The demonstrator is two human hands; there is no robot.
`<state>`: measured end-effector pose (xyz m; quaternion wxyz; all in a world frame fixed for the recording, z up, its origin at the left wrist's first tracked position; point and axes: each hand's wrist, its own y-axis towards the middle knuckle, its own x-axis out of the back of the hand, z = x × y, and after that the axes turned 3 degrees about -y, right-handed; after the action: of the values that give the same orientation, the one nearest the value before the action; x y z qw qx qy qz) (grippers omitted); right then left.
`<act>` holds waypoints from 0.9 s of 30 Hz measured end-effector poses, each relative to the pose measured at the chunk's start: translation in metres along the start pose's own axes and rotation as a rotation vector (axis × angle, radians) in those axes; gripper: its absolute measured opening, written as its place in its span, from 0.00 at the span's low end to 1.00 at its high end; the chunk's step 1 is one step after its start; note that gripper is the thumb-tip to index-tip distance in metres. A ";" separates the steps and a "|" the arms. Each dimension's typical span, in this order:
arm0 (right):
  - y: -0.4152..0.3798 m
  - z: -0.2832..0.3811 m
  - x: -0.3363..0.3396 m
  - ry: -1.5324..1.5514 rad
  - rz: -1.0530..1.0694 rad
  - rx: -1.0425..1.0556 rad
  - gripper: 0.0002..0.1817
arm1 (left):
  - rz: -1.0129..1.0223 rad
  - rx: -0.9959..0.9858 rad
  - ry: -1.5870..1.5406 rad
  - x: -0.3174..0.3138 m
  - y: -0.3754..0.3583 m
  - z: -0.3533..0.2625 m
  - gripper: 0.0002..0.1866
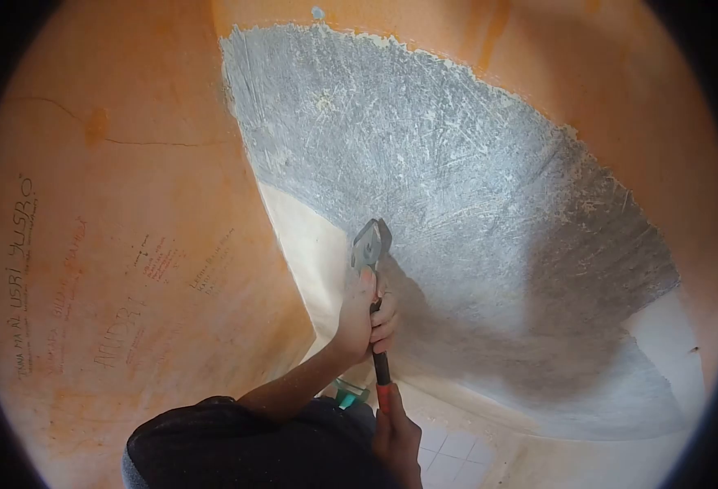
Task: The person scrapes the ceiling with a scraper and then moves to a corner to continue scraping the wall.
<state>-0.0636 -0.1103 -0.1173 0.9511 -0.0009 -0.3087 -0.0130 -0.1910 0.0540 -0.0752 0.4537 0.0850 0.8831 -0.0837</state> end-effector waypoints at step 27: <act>0.013 0.004 -0.018 -0.062 -0.057 0.226 0.27 | -0.012 -0.034 -0.030 0.018 0.009 -0.013 0.22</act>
<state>-0.0806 -0.0966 -0.1244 0.9343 0.1145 -0.3375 -0.0054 -0.2094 0.0665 -0.0828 0.4677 0.0705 0.8781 -0.0728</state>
